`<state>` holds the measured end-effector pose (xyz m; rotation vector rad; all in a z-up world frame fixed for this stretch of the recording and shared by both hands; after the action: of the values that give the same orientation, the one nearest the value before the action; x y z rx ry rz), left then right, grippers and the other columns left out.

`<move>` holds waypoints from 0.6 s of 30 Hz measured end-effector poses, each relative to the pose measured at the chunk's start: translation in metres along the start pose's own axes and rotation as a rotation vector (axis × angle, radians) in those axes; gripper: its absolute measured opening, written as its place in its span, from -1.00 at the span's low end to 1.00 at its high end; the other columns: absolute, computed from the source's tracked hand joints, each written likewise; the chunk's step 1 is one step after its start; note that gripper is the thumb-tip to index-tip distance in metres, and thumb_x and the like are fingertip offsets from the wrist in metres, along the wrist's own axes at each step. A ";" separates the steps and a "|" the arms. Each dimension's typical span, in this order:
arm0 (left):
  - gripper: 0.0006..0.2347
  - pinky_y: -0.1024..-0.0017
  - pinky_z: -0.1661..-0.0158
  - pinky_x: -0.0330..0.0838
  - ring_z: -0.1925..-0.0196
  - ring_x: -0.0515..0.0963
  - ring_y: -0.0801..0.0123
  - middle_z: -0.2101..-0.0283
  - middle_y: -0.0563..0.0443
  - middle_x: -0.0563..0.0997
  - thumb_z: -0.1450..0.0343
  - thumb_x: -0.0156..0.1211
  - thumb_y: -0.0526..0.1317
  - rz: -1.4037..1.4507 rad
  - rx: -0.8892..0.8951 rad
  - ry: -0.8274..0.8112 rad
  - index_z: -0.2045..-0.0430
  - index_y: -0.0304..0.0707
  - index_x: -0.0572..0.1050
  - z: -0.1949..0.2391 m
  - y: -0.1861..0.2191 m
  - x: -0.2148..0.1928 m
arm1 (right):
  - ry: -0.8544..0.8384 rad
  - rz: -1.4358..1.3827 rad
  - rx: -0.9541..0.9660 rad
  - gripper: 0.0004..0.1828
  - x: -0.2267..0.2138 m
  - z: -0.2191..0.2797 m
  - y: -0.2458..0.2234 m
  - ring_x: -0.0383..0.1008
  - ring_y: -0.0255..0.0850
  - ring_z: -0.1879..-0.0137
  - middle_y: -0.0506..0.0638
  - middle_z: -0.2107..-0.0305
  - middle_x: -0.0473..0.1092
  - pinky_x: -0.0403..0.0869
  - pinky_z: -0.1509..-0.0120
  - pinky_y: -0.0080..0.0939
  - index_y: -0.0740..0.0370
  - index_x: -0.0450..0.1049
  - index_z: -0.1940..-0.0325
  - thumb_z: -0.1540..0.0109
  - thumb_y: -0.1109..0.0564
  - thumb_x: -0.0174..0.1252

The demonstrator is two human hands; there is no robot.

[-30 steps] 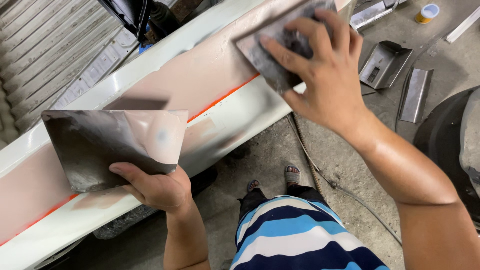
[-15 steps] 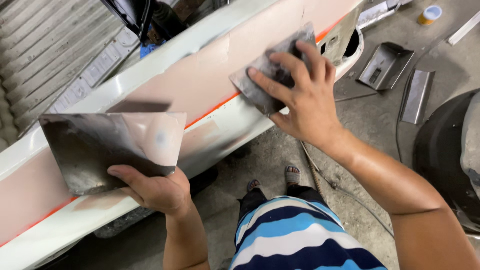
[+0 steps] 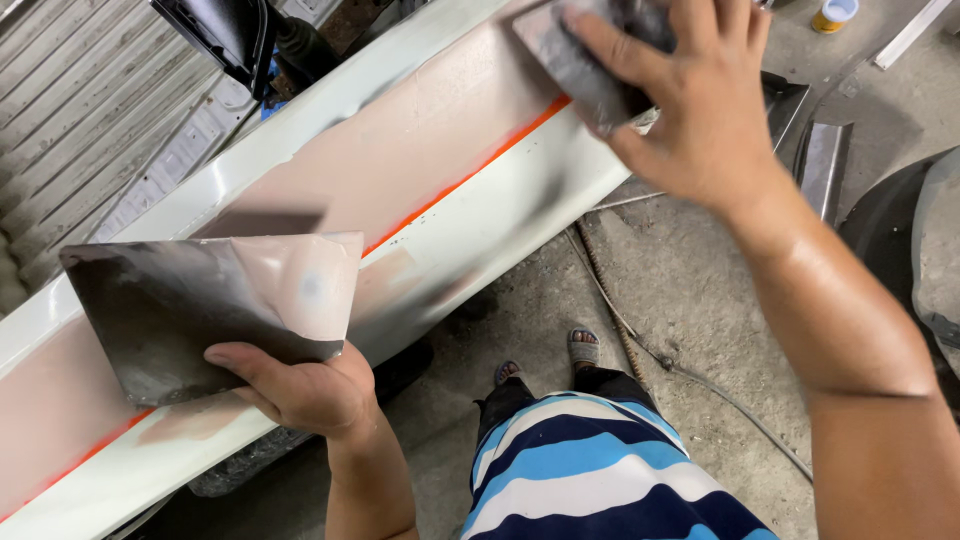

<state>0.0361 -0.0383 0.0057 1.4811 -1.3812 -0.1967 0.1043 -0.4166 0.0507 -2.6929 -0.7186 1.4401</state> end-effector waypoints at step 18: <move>-0.42 0.19 -0.59 0.10 -0.59 0.16 0.20 -0.55 -0.06 0.08 -0.69 0.00 0.01 0.025 -0.039 -0.073 -0.55 -0.28 -0.01 0.009 -0.005 0.023 | -0.064 0.066 -0.144 -0.05 0.045 0.043 0.002 0.05 0.11 -0.51 -0.01 -0.34 0.24 0.10 -0.51 0.24 -0.34 0.49 -0.44 0.09 0.03 0.42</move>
<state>0.0408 -0.0630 0.0099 1.4364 -1.4457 -0.2626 0.0927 -0.4095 -0.0104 -2.8143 -0.7729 1.5537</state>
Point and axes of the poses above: each hand's wrist, its own z-axis away from the middle knuckle, its own x-axis out of the palm, y = z × x, the point moved 5 cm from there along -z, towards the middle knuckle
